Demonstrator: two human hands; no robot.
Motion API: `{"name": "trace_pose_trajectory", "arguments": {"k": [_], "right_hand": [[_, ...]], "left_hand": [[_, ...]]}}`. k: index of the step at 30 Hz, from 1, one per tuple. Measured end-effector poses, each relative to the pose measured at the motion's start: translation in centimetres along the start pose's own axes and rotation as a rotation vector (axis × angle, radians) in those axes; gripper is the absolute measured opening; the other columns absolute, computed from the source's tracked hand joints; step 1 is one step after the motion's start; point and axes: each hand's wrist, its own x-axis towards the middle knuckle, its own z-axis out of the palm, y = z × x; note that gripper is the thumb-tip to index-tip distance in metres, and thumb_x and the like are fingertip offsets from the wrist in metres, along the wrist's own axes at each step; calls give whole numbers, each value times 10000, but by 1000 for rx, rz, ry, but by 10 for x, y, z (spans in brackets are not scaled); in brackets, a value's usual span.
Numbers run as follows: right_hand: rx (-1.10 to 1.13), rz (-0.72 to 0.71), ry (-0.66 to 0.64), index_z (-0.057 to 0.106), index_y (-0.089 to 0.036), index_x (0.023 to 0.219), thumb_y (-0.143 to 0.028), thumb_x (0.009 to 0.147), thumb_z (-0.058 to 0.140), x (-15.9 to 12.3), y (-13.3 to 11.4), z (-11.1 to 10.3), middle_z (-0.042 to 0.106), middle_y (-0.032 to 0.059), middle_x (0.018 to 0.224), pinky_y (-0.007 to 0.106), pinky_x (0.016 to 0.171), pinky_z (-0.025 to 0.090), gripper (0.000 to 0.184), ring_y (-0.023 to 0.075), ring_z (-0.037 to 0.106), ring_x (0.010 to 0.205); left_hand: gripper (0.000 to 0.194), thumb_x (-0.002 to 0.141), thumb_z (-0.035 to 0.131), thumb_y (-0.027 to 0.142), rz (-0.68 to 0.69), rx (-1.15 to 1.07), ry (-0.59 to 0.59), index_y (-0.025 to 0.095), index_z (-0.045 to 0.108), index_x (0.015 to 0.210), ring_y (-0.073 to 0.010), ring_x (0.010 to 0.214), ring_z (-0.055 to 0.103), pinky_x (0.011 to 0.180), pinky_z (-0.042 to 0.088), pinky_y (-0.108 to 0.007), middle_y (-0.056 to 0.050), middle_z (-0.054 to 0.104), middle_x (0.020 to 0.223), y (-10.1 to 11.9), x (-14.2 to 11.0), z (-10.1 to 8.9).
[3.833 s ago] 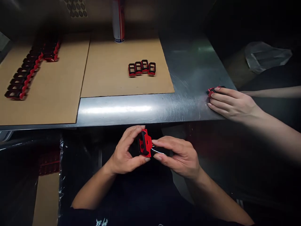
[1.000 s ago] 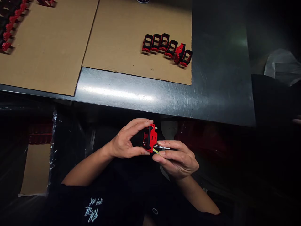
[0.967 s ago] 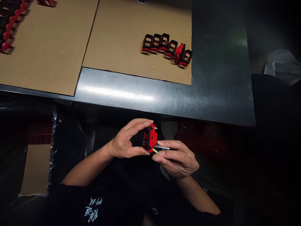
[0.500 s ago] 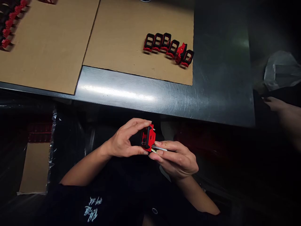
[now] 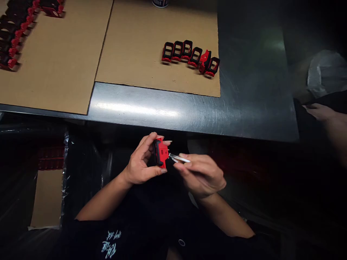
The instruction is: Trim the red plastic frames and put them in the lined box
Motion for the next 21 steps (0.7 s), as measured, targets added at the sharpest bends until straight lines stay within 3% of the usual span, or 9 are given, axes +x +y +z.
{"name": "trace_pose_trajectory", "arguments": {"k": [4,8,11,14,17,19,21], "right_hand": [[1,187,238,673,-274,986,-246,790,867,49,45,19,753,-8,911,355,729,663,277,202,779,795],[-153,340,26,638,-233,1024,-291,769,857,103,103,35,726,8,940,405,881,614,340,219,749,904],[-312,337,-59,648,-223,977,-246,733,873,121,125,38,722,27,944,523,973,554,333,274,715,967],[-355,164,18,671,-241,1026,-222,746,878,119,120,33,736,81,1111,570,1102,461,349,306,641,1165],[-309,7,115,717,-244,997,-232,843,806,102,92,26,754,94,1119,538,1134,450,179,288,630,1218],[-153,75,85,740,-243,950,-230,903,734,81,65,22,772,64,1005,497,1027,548,50,256,713,1060],[40,289,-71,755,-246,964,-238,923,710,58,39,19,785,43,973,427,916,612,62,230,754,955]], "left_hand": [[771,846,797,354,-103,-198,120,405,417,1515,-311,1459,514,1126,538,-445,-69,501,1538,5,-7,-3],[756,795,806,514,-143,-213,158,452,423,1443,-330,1527,413,1160,481,-546,-45,462,1595,10,-10,-7],[784,744,842,530,-120,-164,184,440,431,1405,-336,1525,412,1162,469,-563,-57,463,1591,10,-12,-8],[787,728,866,497,-88,-141,189,420,441,1386,-330,1513,431,1167,469,-553,-65,472,1582,9,-13,-8],[779,757,865,424,-50,-138,162,409,435,1407,-303,1523,422,1200,441,-540,-60,473,1585,9,-13,-8],[773,776,859,381,-27,-120,145,400,434,1421,-288,1531,414,1217,424,-528,-62,480,1584,10,-13,-8],[767,780,859,378,-19,-78,140,392,438,1420,-287,1531,415,1222,417,-531,-69,492,1580,10,-12,-8]]}}
